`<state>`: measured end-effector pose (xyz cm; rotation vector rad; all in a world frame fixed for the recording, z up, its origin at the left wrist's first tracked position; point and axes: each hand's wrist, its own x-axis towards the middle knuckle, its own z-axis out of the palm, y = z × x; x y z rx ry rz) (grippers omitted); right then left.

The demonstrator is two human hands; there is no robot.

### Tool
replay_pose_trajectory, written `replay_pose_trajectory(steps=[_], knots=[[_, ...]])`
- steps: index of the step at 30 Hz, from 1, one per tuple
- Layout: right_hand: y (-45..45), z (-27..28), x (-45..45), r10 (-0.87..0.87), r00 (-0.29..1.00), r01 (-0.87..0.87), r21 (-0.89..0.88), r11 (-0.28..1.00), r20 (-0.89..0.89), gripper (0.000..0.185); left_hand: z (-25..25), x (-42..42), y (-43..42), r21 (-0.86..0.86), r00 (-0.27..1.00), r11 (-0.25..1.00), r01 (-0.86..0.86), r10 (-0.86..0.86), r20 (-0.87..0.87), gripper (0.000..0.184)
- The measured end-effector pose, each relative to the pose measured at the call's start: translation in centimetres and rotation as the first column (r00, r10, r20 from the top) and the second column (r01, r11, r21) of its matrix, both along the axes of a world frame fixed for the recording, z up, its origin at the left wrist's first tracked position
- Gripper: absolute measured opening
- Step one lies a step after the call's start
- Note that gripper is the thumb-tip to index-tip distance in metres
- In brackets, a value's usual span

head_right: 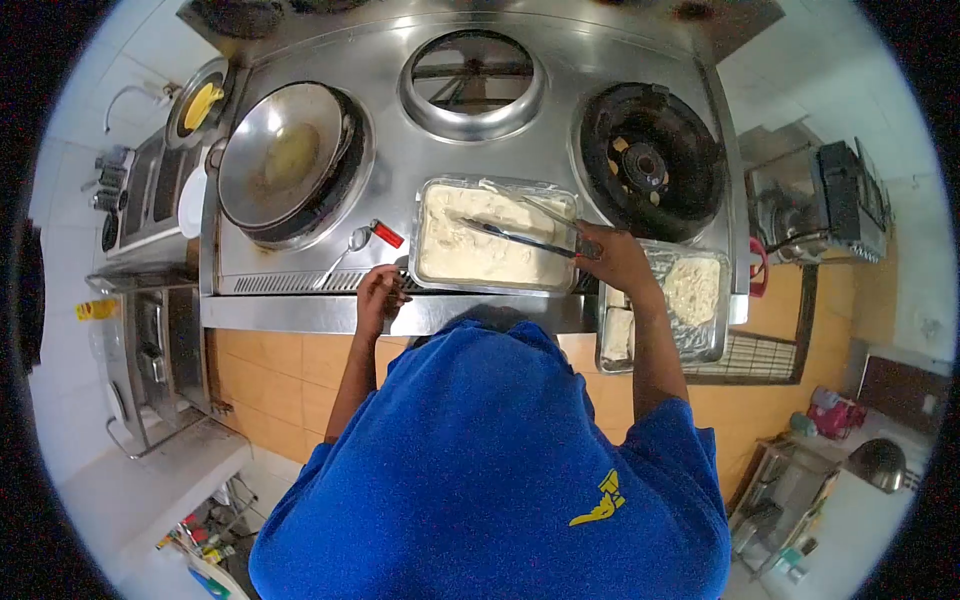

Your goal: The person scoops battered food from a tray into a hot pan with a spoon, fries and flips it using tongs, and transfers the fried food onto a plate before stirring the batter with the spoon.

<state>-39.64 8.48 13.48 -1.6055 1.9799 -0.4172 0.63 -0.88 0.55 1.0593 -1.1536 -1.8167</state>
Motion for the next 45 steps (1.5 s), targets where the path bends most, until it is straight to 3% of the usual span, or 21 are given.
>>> replay_pose_trajectory(steps=[6, 9, 18, 19, 22, 23, 25, 27, 30, 32, 33, 36, 38, 40, 42, 43, 45], knots=[[-2.5, -0.8, -1.2, 0.105, 0.995, -0.104, -0.12, 0.987, 0.002, 0.061, -1.8, -0.1, 0.4, -0.014, 0.991, 0.997, -0.075, 0.073, -0.116, 0.026], [-4.3, -2.8, -2.6, 0.222, 0.975, -0.217, -0.225, 0.95, -0.007, 0.056, -1.1, -0.3, 0.6, -0.021, 0.992, 0.996, -0.088, 0.085, -0.092, 0.026], [-13.3, -5.9, -3.2, 0.335, 0.924, -0.381, -0.396, 0.836, -0.183, 0.046, -1.8, -0.4, 0.4, -0.133, 0.995, 0.987, -0.093, 0.089, -0.038, 0.023], [-14.3, -6.2, -2.6, 0.307, 0.951, -0.299, -0.351, 0.887, -0.034, 0.044, -1.6, -0.4, 0.4, -0.207, 0.996, 0.975, -0.077, 0.085, 0.029, 0.023], [-16.8, -7.8, -1.6, 0.297, 0.954, -0.275, -0.294, 0.915, 0.034, 0.042, -2.0, -0.3, 0.7, -0.181, 0.998, 0.982, -0.05, 0.042, -0.049, 0.023], [-17.6, -9.4, -1.8, 0.262, 0.95, -0.296, -0.23, 0.927, -0.168, 0.044, -2.8, -0.1, 0.6, -0.169, 0.999, 0.985, -0.028, 0.033, 0.027, 0.024], [-18.9, -9.1, -0.7, 0.311, 0.946, -0.296, -0.141, 0.945, 0.095, 0.047, -2.4, -0.3, 0.6, -0.177, 0.997, 0.984, -0.017, 0.03, 0.074, 0.025], [-19.4, -11.1, -0.3, 0.347, 0.924, -0.38, -0.294, 0.877, -0.16, 0.046, -1.7, 0.0, 0.5, -0.165, 0.993, 0.986, 0.016, 0.003, 0.117, 0.025], [-20.7, -14.0, -0.5, 0.316, 0.946, -0.296, -0.198, 0.934, 0.073, 0.052, -0.3, -0.1, 0.2, -0.003, 0.999, 0.999, -0.043, 0.043, 0.031, 0.026], [-20.8, -14.0, -0.2, 0.341, 0.94, -0.336, -0.222, 0.916, -0.014, 0.052, -0.3, 0.3, -0.2, 0.032, 0.992, 0.992, -0.12, 0.121, -0.021, 0.026], [-20.9, -14.2, -0.3, 0.348, 0.936, -0.352, -0.227, 0.908, -0.061, 0.052, -0.1, 0.6, -0.6, -0.113, 0.985, 0.984, -0.136, 0.147, 0.088, 0.026], [-21.4, -15.5, -0.6, 0.359, 0.931, -0.363, -0.266, 0.893, -0.065, 0.053, 0.4, 2.1, -1.7, -0.169, 0.929, 0.948, -0.269, 0.302, 0.212, 0.026], [-21.7, -16.2, -0.9, 0.375, 0.925, -0.376, -0.298, 0.877, -0.064, 0.054, -1.0, 3.7, -3.2, -0.423, 0.73, 0.876, -0.233, 0.445, 0.519, 0.024], [-21.7, -16.0, -0.5, 0.382, 0.924, -0.372, -0.293, 0.881, -0.025, 0.055, 0.2, 4.5, -4.1, -0.584, 0.582, 0.802, -0.124, 0.535, 0.612, 0.024], [-21.2, -14.8, -0.1, 0.375, 0.926, -0.352, -0.249, 0.902, 0.051, 0.056, 1.5, 5.1, -4.6, -0.544, 0.543, 0.836, -0.075, 0.491, 0.681, 0.026], [-21.1, -14.6, 0.4, 0.39, 0.92, -0.363, -0.327, 0.872, 0.019, 0.058, 1.8, 5.2, -4.8, -0.513, 0.528, 0.855, -0.075, 0.47, 0.707, 0.027], [-20.8, -13.9, 0.7, 0.379, 0.925, -0.359, -0.275, 0.892, 0.019, 0.059, 2.1, 5.4, -5.2, -0.44, 0.493, 0.896, -0.066, 0.412, 0.766, 0.033]])
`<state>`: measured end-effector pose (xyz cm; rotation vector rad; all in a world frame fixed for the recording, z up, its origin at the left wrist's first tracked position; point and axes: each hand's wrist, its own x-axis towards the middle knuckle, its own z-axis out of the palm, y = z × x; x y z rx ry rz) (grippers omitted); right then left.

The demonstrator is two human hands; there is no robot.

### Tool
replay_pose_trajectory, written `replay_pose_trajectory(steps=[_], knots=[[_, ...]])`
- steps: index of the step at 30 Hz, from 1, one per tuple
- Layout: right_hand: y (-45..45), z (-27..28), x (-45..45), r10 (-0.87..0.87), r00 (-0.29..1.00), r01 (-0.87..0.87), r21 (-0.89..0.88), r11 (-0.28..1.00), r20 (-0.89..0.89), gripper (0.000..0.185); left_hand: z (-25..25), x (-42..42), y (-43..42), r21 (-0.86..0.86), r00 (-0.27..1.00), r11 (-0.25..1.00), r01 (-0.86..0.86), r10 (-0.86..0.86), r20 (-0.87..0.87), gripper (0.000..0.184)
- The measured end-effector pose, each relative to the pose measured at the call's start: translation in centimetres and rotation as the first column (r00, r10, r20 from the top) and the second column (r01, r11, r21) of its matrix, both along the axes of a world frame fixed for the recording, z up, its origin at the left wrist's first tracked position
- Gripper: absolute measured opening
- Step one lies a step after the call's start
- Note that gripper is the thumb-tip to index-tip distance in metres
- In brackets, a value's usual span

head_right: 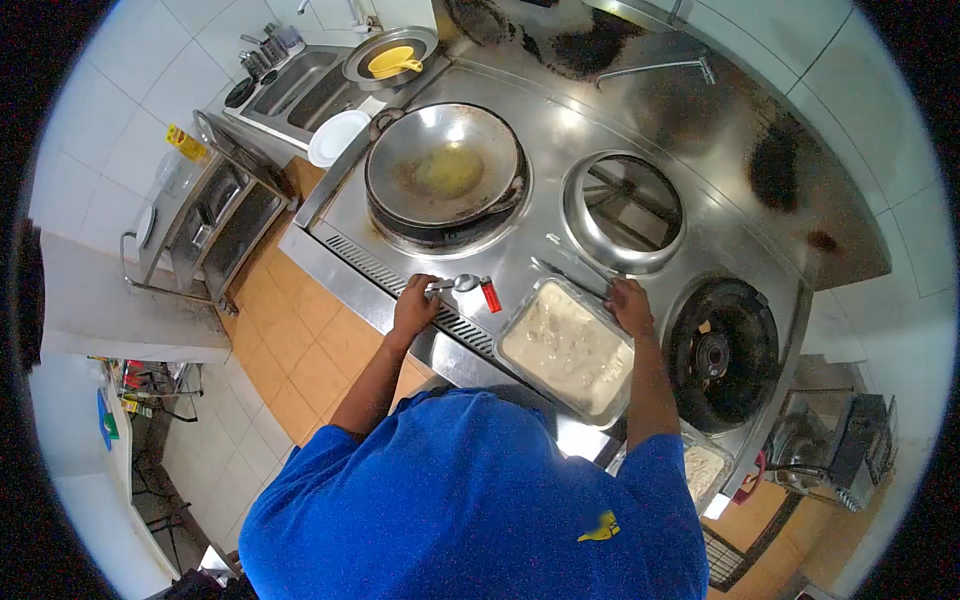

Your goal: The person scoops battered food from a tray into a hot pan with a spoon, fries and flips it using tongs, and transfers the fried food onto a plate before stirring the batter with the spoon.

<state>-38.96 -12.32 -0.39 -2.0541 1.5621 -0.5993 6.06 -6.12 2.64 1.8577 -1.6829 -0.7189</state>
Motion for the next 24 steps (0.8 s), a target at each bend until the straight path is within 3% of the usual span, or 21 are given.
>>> replay_pose_trajectory(steps=[3, 8, 13, 17, 24], knots=[[-0.1, 0.3, 0.2, -0.002, 0.996, 0.004, 0.015, 1.0, -0.095, 0.06, -0.6, 0.2, -0.5, -0.026, 0.992, 0.999, 0.032, -0.029, 0.122, 0.034], [-0.3, -1.2, -1.0, -0.045, 0.984, 0.066, 0.113, 0.991, -0.173, 0.071, -1.3, 0.5, -1.5, 0.089, 0.982, 0.995, 0.05, -0.065, 0.179, 0.032], [-0.3, -1.5, -0.7, -0.064, 0.963, 0.113, 0.174, 0.978, -0.262, 0.079, -1.2, 0.7, -2.5, 0.092, 0.974, 0.99, 0.105, -0.121, 0.189, 0.024], [0.6, -0.3, 0.0, -0.095, 0.961, 0.109, 0.039, 0.993, -0.261, 0.081, -2.3, 1.1, -3.1, 0.076, 0.957, 0.985, 0.158, -0.171, 0.234, 0.014], [-0.1, -0.6, -0.7, -0.011, 0.984, 0.018, 0.035, 0.999, -0.175, 0.084, -2.7, 1.0, -3.8, 0.142, 0.942, 0.975, 0.169, -0.202, 0.268, 0.016]])
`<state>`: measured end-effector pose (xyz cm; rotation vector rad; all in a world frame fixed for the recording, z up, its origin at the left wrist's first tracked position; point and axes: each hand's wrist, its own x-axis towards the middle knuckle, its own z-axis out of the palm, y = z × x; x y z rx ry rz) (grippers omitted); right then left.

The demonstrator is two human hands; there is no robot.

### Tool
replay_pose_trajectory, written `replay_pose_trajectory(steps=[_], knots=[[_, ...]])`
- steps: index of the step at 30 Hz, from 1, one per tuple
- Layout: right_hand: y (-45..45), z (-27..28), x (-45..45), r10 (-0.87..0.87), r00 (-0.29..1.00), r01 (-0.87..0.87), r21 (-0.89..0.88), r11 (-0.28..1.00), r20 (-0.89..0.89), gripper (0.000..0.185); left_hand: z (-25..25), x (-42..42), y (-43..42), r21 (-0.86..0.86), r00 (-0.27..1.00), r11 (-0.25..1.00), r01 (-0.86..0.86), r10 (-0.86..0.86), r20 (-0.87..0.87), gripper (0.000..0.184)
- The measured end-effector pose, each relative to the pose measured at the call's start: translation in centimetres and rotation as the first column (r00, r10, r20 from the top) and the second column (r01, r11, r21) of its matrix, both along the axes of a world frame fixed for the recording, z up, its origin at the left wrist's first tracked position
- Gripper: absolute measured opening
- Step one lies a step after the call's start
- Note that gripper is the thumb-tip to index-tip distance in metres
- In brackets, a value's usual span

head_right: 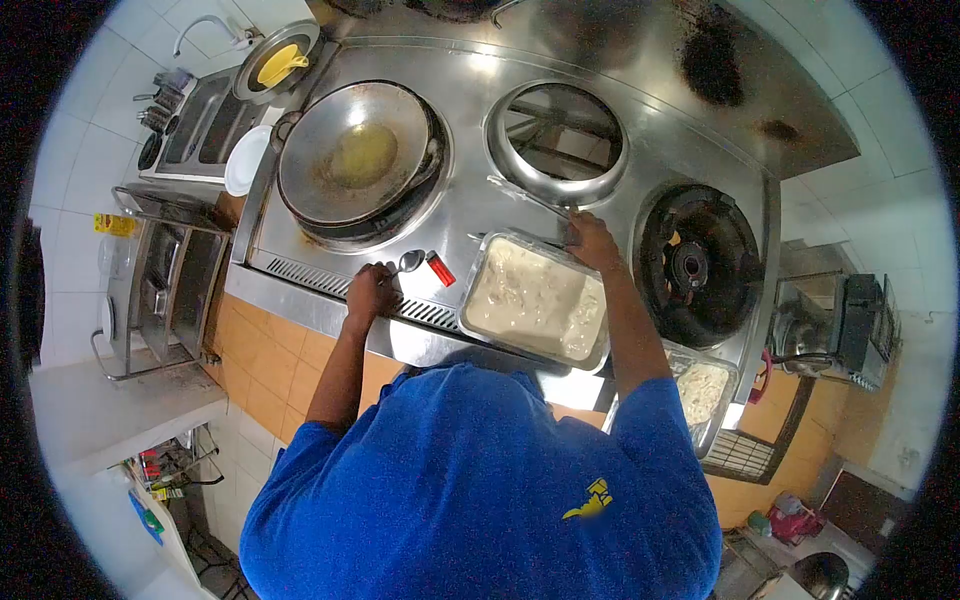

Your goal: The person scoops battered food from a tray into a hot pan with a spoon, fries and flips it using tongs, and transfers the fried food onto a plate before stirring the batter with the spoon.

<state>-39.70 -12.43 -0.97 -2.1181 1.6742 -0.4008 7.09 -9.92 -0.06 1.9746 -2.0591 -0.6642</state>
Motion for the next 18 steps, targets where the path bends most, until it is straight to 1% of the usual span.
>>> replay_pose_trajectory(steps=[2, 5, 8, 9, 11, 12, 14, 15, 17, 18], knots=[[0.0, 0.4, -0.3, 0.028, 1.0, -0.028, -0.032, 0.999, 0.013, 0.08, 0.4, -0.1, -0.1, 0.001, 1.0, 1.0, 0.014, -0.014, -0.002, 0.016], [-0.3, 2.3, -0.2, -0.015, 0.985, -0.007, 0.126, 0.992, 0.172, 0.064, 1.8, -0.6, -0.6, 0.078, 0.997, 0.997, 0.023, -0.028, 0.067, 0.016], [0.3, 1.3, -0.7, -0.097, 0.989, 0.115, -0.172, 0.978, 0.11, 0.045, 0.4, -0.1, -1.1, 0.077, 0.994, 0.995, 0.061, -0.067, 0.084, 0.015], [1.2, 2.2, -0.3, -0.156, 0.975, 0.19, -0.235, 0.953, 0.156, 0.043, 0.6, -0.3, -1.3, 0.085, 0.993, 0.995, 0.061, -0.069, 0.098, 0.014], [3.9, 7.0, 2.5, -0.257, 0.932, 0.336, -0.35, 0.874, 0.254, 0.037, 1.4, -0.7, -1.4, 0.097, 0.99, 0.994, 0.057, -0.069, 0.123, 0.013], [5.8, 9.0, 3.8, -0.285, 0.891, 0.404, -0.332, 0.852, 0.353, 0.032, 1.7, -0.7, -1.4, 0.079, 0.989, 0.992, 0.096, -0.104, 0.106, 0.012], [9.4, 8.9, 5.7, -0.351, 0.864, 0.479, -0.373, 0.795, 0.361, 0.028, 2.3, -0.4, -1.3, 0.042, 0.98, 0.983, 0.181, -0.184, 0.078, 0.011], [11.2, 8.8, 6.7, -0.388, 0.846, 0.519, -0.392, 0.76, 0.366, 0.027, 2.4, -0.3, -1.3, -0.005, 0.982, 0.984, 0.179, -0.178, 0.058, 0.012], [15.0, 7.9, 9.3, -0.423, 0.756, 0.579, -0.211, 0.787, 0.499, 0.024, 2.5, -0.3, -1.3, -0.098, 0.984, 0.979, 0.18, -0.179, 0.015, 0.014], [16.6, 7.5, 10.6, -0.441, 0.688, 0.578, -0.068, 0.813, 0.576, 0.024, 3.2, -0.6, -1.1, -0.127, 0.98, 0.974, 0.19, -0.196, -0.034, 0.012]])
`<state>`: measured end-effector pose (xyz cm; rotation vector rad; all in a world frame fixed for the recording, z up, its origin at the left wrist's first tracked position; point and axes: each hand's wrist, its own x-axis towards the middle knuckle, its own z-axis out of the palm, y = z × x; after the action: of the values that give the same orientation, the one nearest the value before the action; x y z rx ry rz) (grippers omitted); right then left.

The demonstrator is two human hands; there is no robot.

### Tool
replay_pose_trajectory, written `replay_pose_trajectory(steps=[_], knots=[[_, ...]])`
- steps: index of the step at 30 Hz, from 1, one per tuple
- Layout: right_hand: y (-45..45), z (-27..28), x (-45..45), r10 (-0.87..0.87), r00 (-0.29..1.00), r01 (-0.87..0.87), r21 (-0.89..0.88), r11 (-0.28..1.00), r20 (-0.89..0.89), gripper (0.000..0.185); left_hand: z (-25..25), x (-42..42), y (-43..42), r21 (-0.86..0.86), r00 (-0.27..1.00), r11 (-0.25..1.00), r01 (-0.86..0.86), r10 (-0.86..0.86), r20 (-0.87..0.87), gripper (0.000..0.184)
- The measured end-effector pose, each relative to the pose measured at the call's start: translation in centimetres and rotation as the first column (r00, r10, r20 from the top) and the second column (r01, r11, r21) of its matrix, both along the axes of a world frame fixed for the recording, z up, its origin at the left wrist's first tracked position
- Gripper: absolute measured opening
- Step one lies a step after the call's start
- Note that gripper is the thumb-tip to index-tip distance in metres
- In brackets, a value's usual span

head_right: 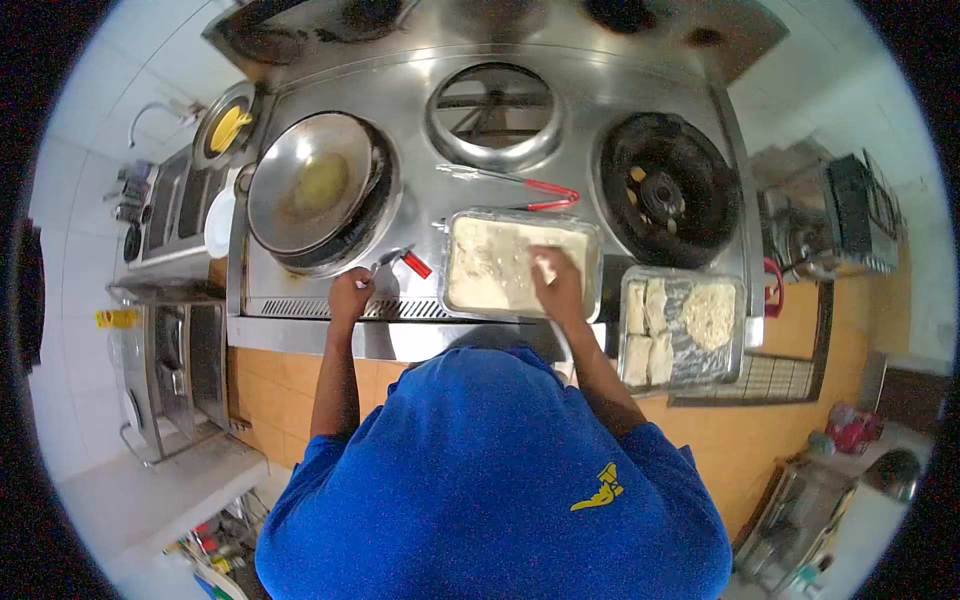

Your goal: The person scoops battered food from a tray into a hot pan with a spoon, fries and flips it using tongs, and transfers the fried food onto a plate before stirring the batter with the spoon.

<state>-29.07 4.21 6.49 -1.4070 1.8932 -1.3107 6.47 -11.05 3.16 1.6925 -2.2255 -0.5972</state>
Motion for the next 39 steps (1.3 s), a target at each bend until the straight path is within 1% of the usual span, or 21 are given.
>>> replay_pose_trajectory(steps=[1, 3, 4, 5, 6, 7, 9, 10, 12, 16, 19, 21, 23, 24, 25, 27, 30, 33, 34, 37, 39], knots=[[1.2, -0.2, 1.4, 0.021, 0.988, -0.031, 0.067, 0.997, 0.152, 0.024, 1.1, -0.8, 0.2, 0.043, 0.989, 0.999, 0.005, 0.001, -0.149, 0.011], [3.1, -0.5, 3.8, 0.122, 0.957, -0.171, 0.172, 0.97, 0.264, 0.025, 2.5, -2.6, 1.3, 0.148, 0.904, 0.988, 0.033, 0.034, -0.427, 0.008], [3.6, -0.8, 4.9, 0.174, 0.92, -0.244, 0.166, 0.955, 0.352, 0.027, 3.0, -4.0, 2.1, 0.294, 0.76, 0.95, 0.107, 0.112, -0.641, 0.007], [3.9, -1.1, 5.9, 0.22, 0.872, -0.313, 0.152, 0.938, 0.437, 0.03, 3.7, -5.0, 3.4, 0.542, 0.683, 0.832, 0.118, 0.328, -0.653, 0.009], [4.0, -1.3, 6.8, 0.249, 0.847, -0.353, 0.148, 0.924, 0.469, 0.033, 4.0, -6.7, 4.7, 0.591, 0.61, 0.785, 0.188, 0.378, -0.696, 0.01], [3.9, -1.3, 7.5, 0.277, 0.82, -0.394, 0.141, 0.908, 0.501, 0.036, 4.1, -8.4, 6.2, 0.63, 0.534, 0.732, 0.258, 0.436, -0.725, 0.011], [3.6, -2.1, 8.7, 0.333, 0.743, -0.416, 0.012, 0.909, 0.58, 0.033, 4.2, -11.4, 9.0, 0.631, 0.416, 0.666, 0.398, 0.482, -0.771, 0.009], [3.4, -1.0, 8.4, 0.369, 0.785, -0.464, 0.077, 0.883, 0.498, 0.026, 4.2, -12.5, 10.0, 0.648, 0.401, 0.632, 0.425, 0.511, -0.76, 0.008], [4.1, -0.9, 8.2, 0.293, 0.797, -0.379, 0.06, 0.924, 0.528, 0.021, 4.8, -14.7, 11.6, 0.661, 0.36, 0.579, 0.478, 0.557, -0.748, 0.008], [6.6, -1.2, 6.4, 0.194, 0.841, -0.277, 0.093, 0.956, 0.504, 0.012, 3.2, -15.7, 12.1, 0.665, 0.545, 0.524, 0.532, 0.388, -0.743, 0.014], [8.5, -1.2, 5.2, 0.168, 0.82, -0.244, 0.068, 0.967, 0.547, 0.013, 3.5, -17.2, 12.7, 0.635, 0.582, 0.55, 0.542, 0.298, -0.756, 0.022], [9.7, -0.8, 4.4, 0.142, 0.793, -0.232, 0.078, 0.97, 0.592, 0.015, 4.7, -17.2, 12.3, 0.596, 0.659, 0.604, 0.529, 0.149, -0.737, 0.032], [10.5, -0.1, 2.5, 0.109, 0.785, -0.236, 0.132, 0.963, 0.61, 0.018, 3.4, -16.1, 10.9, 0.463, 0.683, 0.785, 0.411, 0.072, -0.727, 0.031], [10.9, -0.9, 1.6, 0.119, 0.765, -0.233, 0.1, 0.967, 0.633, 0.018, 1.0, -14.9, 9.4, 0.329, 0.677, 0.876, 0.353, 0.004, -0.736, 0.029], [11.3, -0.9, 0.6, 0.111, 0.789, -0.229, 0.121, 0.966, 0.604, 0.018, -1.3, -13.3, 7.9, 0.191, 0.677, 0.939, 0.287, -0.058, -0.734, 0.028], [12.3, -0.7, -1.1, 0.099, 0.83, -0.224, 0.166, 0.96, 0.549, 0.018, -2.3, -11.7, 6.0, 0.048, 0.798, 0.984, 0.174, -0.112, -0.592, 0.027], [13.2, 0.4, -2.8, 0.041, 0.837, -0.182, 0.206, 0.961, 0.546, 0.018, -7.8, -9.5, 3.2, 0.084, 0.788, 0.996, 0.03, 0.028, -0.615, 0.024], [13.2, 1.2, -4.2, 0.002, 0.803, -0.138, 0.182, 0.973, 0.596, 0.016, -9.4, -10.1, 2.5, 0.256, 0.783, 0.967, 0.011, 0.151, -0.603, 0.029], [12.9, 0.7, -4.6, -0.014, 0.803, -0.116, 0.179, 0.977, 0.596, 0.016, -9.7, -10.7, 2.5, -0.058, 0.928, 0.997, 0.042, -0.06, -0.368, 0.034], [11.7, -1.4, -4.8, -0.06, 0.785, -0.019, 0.12, 0.993, 0.616, 0.021, -9.3, -11.6, 3.1, 0.401, 0.856, 0.915, 0.046, 0.171, -0.489, 0.035], [10.7, -2.0, -4.9, -0.082, 0.816, 0.071, 0.043, 0.997, 0.572, 0.02, -9.0, -12.8, 3.7, 0.382, 0.801, 0.924, 0.028, 0.208, -0.561, 0.03]])
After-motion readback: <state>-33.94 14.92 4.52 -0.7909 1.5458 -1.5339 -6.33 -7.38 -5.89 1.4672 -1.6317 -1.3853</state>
